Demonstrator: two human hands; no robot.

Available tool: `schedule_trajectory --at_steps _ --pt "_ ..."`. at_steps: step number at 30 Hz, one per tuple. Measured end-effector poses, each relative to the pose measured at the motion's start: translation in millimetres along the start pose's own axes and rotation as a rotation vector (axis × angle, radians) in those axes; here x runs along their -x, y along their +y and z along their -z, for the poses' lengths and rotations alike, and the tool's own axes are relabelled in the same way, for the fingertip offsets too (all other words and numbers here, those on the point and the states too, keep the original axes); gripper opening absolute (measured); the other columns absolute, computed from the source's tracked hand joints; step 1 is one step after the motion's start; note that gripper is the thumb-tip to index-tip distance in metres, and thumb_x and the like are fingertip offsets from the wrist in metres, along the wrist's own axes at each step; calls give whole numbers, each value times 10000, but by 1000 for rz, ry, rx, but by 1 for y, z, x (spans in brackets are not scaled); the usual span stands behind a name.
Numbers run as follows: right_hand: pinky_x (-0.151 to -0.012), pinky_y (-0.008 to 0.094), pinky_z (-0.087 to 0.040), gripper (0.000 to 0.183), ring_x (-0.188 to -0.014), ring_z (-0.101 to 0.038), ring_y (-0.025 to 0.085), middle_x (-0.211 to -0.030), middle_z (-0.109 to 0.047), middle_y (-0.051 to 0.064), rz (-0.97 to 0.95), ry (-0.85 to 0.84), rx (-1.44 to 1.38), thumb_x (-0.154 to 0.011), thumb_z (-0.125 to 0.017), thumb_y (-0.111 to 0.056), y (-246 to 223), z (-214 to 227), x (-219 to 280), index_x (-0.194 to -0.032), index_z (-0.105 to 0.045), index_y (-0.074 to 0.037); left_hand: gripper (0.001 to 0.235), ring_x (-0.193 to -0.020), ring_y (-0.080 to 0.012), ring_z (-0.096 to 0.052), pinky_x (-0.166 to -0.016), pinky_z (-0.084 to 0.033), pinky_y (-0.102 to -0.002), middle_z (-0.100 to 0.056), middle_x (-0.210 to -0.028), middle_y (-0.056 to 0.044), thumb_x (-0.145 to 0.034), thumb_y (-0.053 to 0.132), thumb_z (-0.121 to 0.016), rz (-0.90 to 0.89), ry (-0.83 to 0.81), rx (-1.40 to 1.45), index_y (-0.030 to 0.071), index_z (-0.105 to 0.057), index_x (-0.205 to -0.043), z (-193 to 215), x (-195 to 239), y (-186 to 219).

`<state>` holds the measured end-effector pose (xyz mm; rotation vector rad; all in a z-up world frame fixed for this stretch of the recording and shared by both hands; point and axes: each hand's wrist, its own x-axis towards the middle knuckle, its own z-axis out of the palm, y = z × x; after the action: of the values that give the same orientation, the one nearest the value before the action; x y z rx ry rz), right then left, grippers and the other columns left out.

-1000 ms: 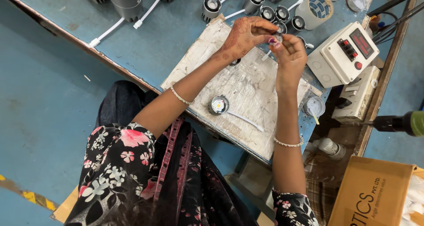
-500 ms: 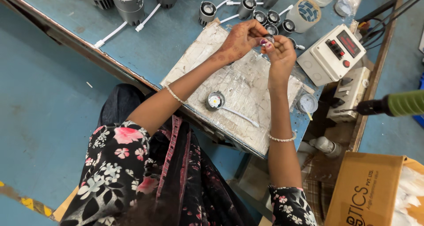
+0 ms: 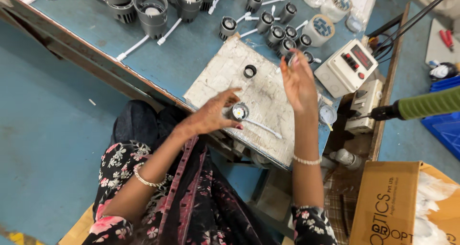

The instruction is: The person assembles small cylindrical electronic components by hand, inserting and rotating parts to secure them. The person then places the assembled units into a cardboard box and wraps some in plastic.

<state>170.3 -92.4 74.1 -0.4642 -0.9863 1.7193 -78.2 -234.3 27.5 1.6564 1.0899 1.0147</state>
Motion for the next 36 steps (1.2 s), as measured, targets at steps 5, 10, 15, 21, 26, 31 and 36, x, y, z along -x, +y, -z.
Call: schedule_trajectory --at_steps 5,10,15,21,26,31,36 --pt "-997 280 -535 407 -1083 -642 244 -1240 -593 256 -153 3 -20 -1041 -545 -23 -12 -14 50 -1425 -453 75 610 -1156 -268 -671 -1027 -516 -356 -692 -1227 -94 -715 244 -893 -133 44 -55 72 -671 -1256 -12 -3 -9" --pt "-974 278 -538 503 -1091 -645 244 -1317 -566 306 -259 109 -11 -994 -545 -31 -22 -33 101 -1456 -411 115 575 -1139 -274 -669 -1004 -522 -360 -691 -1210 -93 -737 252 -882 -202 42 24 69 -672 -1239 -19 -5 -8" --pt "-977 324 -545 509 -1094 -669 278 -1225 -610 267 -289 188 60 -1070 -594 -176 -25 -48 129 -1446 -438 131 575 -1129 -275 -667 -993 -522 -366 -690 -1206 -88 -736 279 -858 -174 22 16 76 -666 -1238 -18 -5 -9" --pt "-951 361 -563 393 -1073 -703 262 -1215 -667 175 -324 187 396 -1020 -643 -76 -17 -52 130 -1369 -540 71 641 -1160 -300 -653 -1002 -510 -385 -686 -1229 -91 -724 297 -871 -215 -32 7 89 -645 -1286 -16 -8 -18" --pt "-991 343 -579 369 -1070 -718 207 -1203 -695 134 -341 193 704 -939 -661 18 -13 -72 122 -1304 -622 58 597 -1198 -280 -621 -1051 -483 -386 -662 -1237 -69 -754 238 -836 -247 -25 -32 112 -617 -1295 -14 -4 -15" --pt "-917 306 -578 392 -998 -695 155 -1189 -726 80 -360 140 975 -879 -721 26 -11 -96 118 -1265 -654 46 558 -1188 -259 -599 -1047 -477 -383 -631 -1195 -41 -731 217 -831 -216 -25 -22 134 -619 -1240 -11 -1 -6" --pt "-815 283 -605 336 -939 -750 146 -1091 -752 108 -255 171 1420 -840 -805 -67 1 -120 120 -1146 -694 15 533 -1163 -256 -596 -1002 -487 -391 -615 -1153 -41 -720 259 -845 -166 1 -19 137 -617 -1186 -9 -1 -1"
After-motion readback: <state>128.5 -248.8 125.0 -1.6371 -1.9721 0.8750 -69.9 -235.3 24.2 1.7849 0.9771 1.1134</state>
